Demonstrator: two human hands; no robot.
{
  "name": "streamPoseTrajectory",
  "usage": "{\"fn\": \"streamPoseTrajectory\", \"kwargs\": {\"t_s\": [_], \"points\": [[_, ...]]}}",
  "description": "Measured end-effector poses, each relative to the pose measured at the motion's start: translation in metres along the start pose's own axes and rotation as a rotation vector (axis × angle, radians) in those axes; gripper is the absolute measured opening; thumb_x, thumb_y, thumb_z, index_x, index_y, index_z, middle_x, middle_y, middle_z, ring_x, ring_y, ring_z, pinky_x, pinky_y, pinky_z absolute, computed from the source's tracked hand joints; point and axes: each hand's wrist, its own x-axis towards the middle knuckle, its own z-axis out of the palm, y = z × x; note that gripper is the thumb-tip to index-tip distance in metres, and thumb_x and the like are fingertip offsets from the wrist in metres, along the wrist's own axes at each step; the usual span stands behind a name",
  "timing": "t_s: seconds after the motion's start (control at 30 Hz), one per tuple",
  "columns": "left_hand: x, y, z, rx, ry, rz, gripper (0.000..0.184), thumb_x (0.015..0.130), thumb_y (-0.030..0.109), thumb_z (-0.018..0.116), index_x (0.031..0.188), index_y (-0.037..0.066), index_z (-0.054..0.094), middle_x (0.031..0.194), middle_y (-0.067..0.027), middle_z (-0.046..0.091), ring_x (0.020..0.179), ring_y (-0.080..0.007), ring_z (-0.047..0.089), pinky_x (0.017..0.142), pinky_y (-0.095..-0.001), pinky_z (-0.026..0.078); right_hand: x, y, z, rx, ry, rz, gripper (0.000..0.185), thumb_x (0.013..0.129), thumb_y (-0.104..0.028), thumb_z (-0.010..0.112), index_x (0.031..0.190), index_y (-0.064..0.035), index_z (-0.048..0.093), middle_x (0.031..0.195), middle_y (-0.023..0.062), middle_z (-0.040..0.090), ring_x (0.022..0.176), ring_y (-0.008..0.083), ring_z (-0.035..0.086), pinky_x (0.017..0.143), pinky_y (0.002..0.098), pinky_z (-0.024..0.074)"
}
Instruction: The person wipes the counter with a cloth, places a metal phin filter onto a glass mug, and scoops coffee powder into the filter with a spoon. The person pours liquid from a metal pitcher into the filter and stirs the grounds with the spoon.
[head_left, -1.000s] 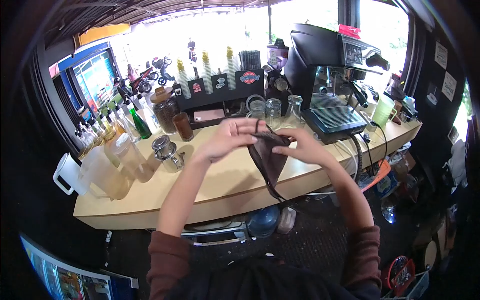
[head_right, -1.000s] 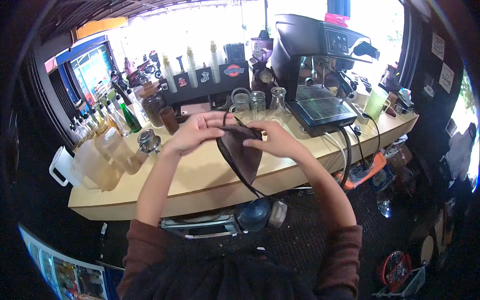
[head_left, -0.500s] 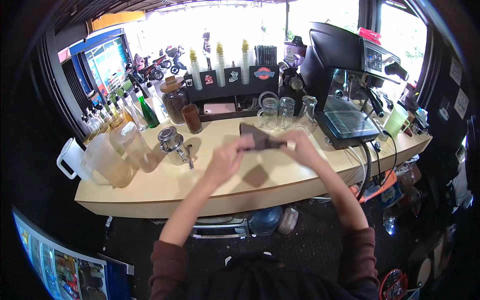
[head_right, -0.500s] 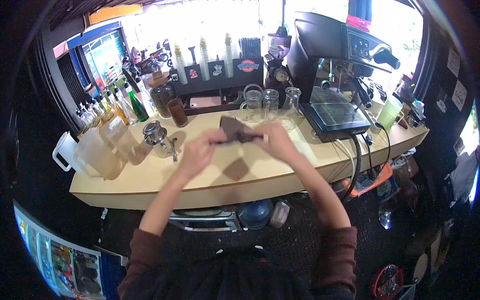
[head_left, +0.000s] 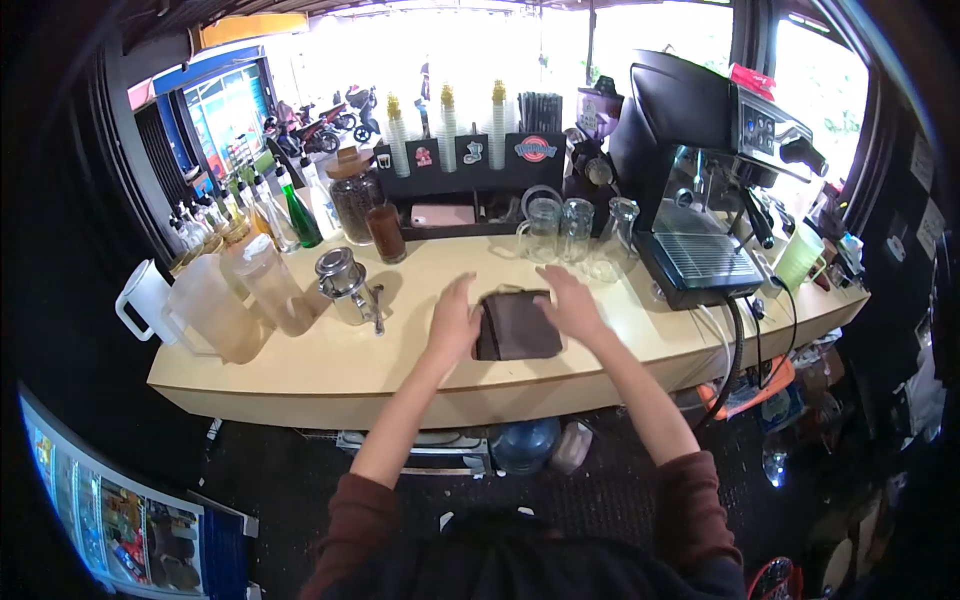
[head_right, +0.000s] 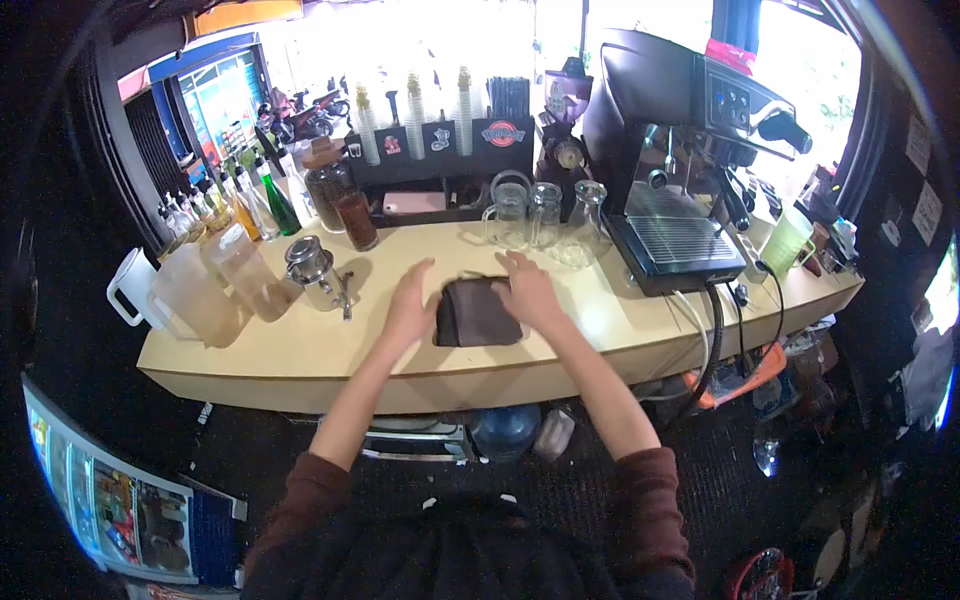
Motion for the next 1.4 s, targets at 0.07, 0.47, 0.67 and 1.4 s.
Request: {"fn": "streamPoseTrajectory", "kwargs": {"t_s": [0.07, 0.47, 0.67, 1.4], "points": [[-0.026, 0.003, 0.01, -0.004, -0.273, -0.192, 0.042, 0.087, 0.012, 0.056, 0.127, 0.001, 0.045, 0.128, -0.0203, 0.051, 0.123, -0.033, 0.045, 0.101, -0.0476, 0.036, -0.02, -0.008, 0.019, -0.163, -0.041, 0.015, 0.045, 0.087, -0.025, 0.056, 0.127, -0.0057, 0.05, 0.132, 0.0132, 0.049, 0.116, 0.0316, 0.05, 0.097, 0.0484, 0.0375], [-0.07, 0.03, 0.049, 0.244, -0.384, -0.073, 0.06, 0.093, 0.035, 0.046, 0.139, 0.001, 0.029, 0.146, -0.0199, 0.028, 0.137, -0.0345, 0.022, 0.106, -0.0613, 0.015, -0.071, 0.014, 0.017, -0.197, -0.091, -0.21, 0.039, 0.088, -0.023, 0.054, 0.123, -0.006, 0.051, 0.132, 0.0134, 0.047, 0.122, 0.0329, 0.043, 0.103, 0.058, 0.0247], [-0.2, 0.015, 0.016, -0.127, 0.239, -0.283, 0.005, 0.079, 0.001, 0.065, 0.076, 0.0, 0.061, 0.081, -0.0133, 0.065, 0.073, -0.0218, 0.064, 0.064, -0.0316, 0.05, -0.231, -0.004, 0.058, 0.291, -0.347, -0.09, 0.017, 0.084, -0.018, 0.06, 0.078, -0.0023, 0.059, 0.076, 0.0131, 0.057, 0.072, 0.0313, 0.057, 0.069, 0.0407, 0.0453], [-0.455, -0.186, -0.108, -0.098, -0.542, -1.464, 0.03, 0.096, 0.024, 0.045, 0.106, 0.0, 0.059, 0.09, -0.0159, 0.066, 0.079, -0.0233, 0.065, 0.071, -0.035, 0.052, -0.258, 0.03, 0.236, 0.282, -0.757, 0.811, 0.02, 0.086, -0.019, 0.06, 0.082, 0.0006, 0.063, 0.081, 0.0176, 0.062, 0.073, 0.026, 0.061, 0.067, 0.0394, 0.0457]]}}
